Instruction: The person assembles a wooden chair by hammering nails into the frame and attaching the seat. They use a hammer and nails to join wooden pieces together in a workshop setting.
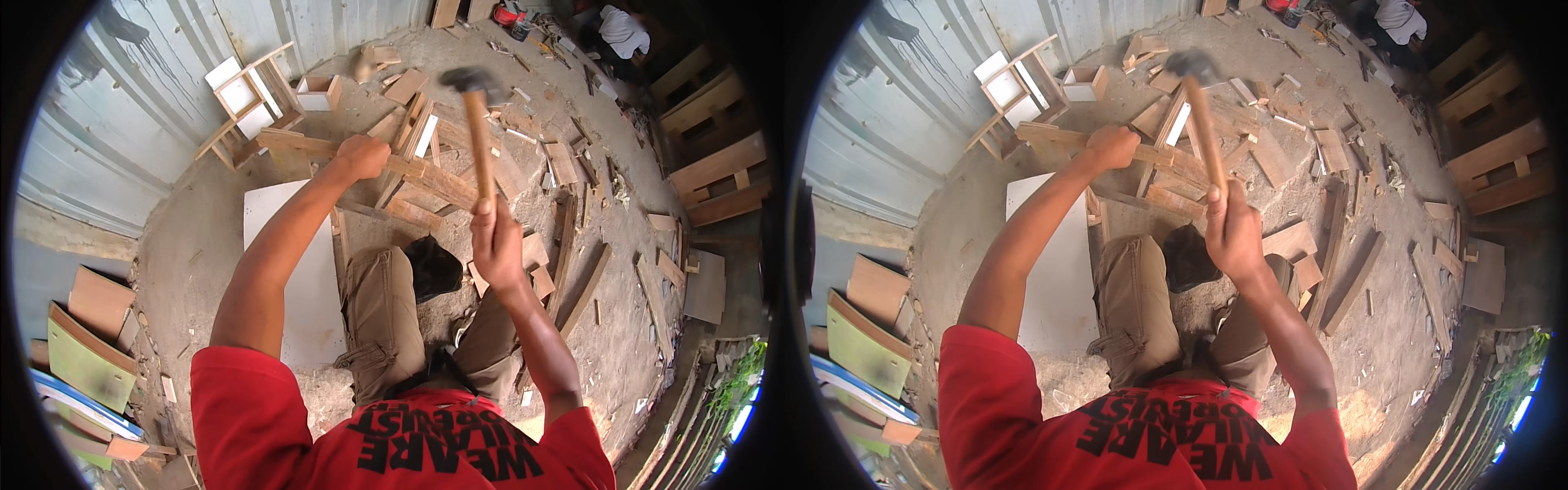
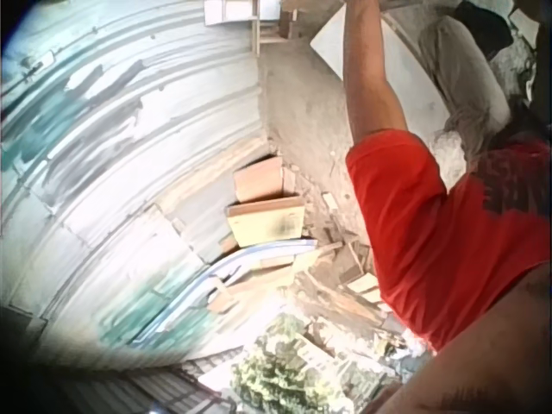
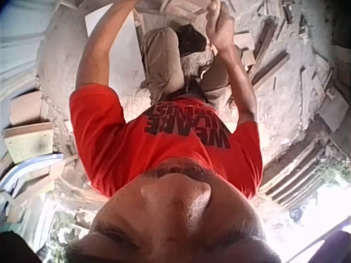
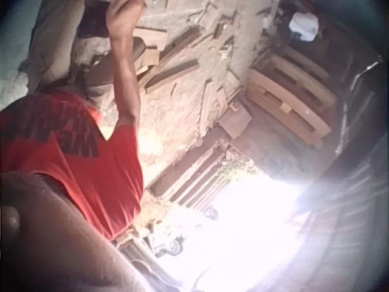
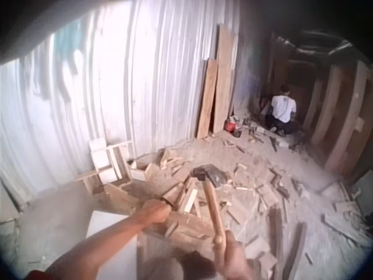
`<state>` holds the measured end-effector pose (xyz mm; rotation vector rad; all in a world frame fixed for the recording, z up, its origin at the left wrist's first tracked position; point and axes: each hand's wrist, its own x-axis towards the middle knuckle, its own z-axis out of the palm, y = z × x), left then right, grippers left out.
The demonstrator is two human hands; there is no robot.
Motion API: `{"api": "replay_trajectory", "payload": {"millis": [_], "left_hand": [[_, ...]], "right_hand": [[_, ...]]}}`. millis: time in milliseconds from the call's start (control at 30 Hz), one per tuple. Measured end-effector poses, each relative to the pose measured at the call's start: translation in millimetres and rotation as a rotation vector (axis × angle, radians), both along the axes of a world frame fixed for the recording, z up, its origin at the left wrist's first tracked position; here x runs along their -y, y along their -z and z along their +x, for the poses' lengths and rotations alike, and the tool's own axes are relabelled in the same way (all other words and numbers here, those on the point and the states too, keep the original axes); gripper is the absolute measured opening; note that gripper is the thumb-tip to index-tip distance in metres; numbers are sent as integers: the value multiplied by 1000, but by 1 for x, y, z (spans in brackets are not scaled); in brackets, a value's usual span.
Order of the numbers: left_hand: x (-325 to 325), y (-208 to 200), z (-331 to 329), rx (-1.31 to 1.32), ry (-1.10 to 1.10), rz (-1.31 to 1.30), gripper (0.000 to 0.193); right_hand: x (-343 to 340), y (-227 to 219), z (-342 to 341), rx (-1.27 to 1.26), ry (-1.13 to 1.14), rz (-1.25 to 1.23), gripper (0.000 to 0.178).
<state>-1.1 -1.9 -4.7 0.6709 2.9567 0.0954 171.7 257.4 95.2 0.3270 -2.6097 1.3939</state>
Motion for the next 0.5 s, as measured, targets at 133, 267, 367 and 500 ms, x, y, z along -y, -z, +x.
{"api": "replay_trajectory", "payload": {"millis": [133,267,367,500], "left_hand": [[-6,-6,0,-14,18,-6,15],[2,3,-6,-56,16,-27,17],[-7,-12,-1,82,-43,-29,15],[-11,-9,-7,41,-4,-31,13]], "right_hand": [[-13,54,3,21,-37,222,31],[-6,56,11,96,-20,228,31],[3,27,10,112,19,109,30],[-5,46,-1,65,17,166,31]]}}
